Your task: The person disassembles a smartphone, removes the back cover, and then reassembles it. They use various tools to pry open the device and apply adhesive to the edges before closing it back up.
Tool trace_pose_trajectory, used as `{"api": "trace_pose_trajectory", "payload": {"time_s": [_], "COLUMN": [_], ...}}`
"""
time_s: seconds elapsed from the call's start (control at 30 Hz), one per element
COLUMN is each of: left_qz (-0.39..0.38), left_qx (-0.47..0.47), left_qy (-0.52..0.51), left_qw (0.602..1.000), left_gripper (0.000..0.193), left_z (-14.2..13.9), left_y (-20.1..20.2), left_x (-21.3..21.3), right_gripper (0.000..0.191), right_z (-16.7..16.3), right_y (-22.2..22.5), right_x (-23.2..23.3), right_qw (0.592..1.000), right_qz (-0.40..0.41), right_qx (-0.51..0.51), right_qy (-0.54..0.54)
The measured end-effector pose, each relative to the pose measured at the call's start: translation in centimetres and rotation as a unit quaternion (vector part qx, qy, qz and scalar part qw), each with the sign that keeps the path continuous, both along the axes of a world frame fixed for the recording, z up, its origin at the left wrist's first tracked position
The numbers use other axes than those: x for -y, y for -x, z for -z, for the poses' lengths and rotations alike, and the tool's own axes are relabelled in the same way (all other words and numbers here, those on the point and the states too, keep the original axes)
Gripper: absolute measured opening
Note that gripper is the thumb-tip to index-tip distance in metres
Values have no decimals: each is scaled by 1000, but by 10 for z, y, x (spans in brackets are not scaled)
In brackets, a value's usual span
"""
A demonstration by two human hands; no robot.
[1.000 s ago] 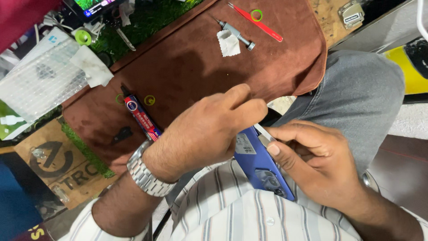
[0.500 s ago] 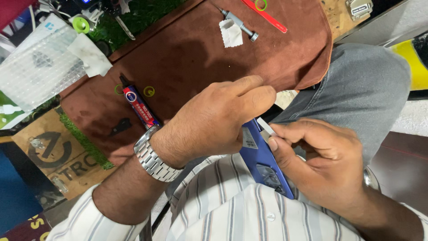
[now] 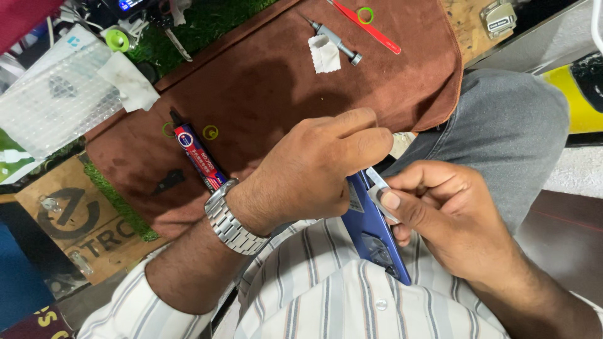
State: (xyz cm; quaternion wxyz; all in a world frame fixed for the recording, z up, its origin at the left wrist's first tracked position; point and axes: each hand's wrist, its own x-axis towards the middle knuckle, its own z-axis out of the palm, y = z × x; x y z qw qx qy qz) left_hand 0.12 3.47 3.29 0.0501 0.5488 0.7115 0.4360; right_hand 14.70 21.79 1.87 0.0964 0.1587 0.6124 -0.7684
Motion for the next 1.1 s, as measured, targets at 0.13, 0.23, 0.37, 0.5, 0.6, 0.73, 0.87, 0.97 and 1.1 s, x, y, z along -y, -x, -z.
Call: {"api": "trace_pose_trajectory", "payload": {"time_s": [0.13, 0.23, 0.37, 0.5, 0.6, 0.73, 0.87, 0.97, 1.1], "left_qz": [5, 20, 37, 51, 54, 50, 56, 51, 52], "left_qx": [-2, 8, 16, 35, 41, 61, 58, 52, 49], "left_qy": [-5, -18, -16, -33, -48, -56, -57, -51, -59], "left_qw": [1000, 1000, 999, 998, 997, 995, 995, 996, 996], "left_gripper": [31, 33, 28, 25, 27, 28, 31, 30, 28], "left_z": [-5, -9, -8, -2, 2, 4, 5, 5, 5], "left_y": [1, 3, 5, 4, 4, 3, 4, 3, 4], "left_x": [-1, 1, 3, 5, 7, 6, 5, 5, 6], "right_gripper": [12, 7, 14, 10, 13, 15, 15, 16, 16], "right_z": [-9, -13, -10, -7, -6, -7, -7, -7, -6], "right_y": [-2, -10, -15, -14, -11, -10, -9, -8, -6], "right_x": [5, 17, 27, 20, 14, 14, 12, 11, 11], "right_qw": [996, 988, 973, 994, 999, 999, 1000, 999, 999], "right_qz": [12, 44, 66, 37, 9, 1, 0, -4, 1], "right_qx": [-16, -71, -157, -29, -4, -18, 14, 27, 26], "right_qy": [-86, -133, -157, -102, -50, -40, -9, -30, 22]}}
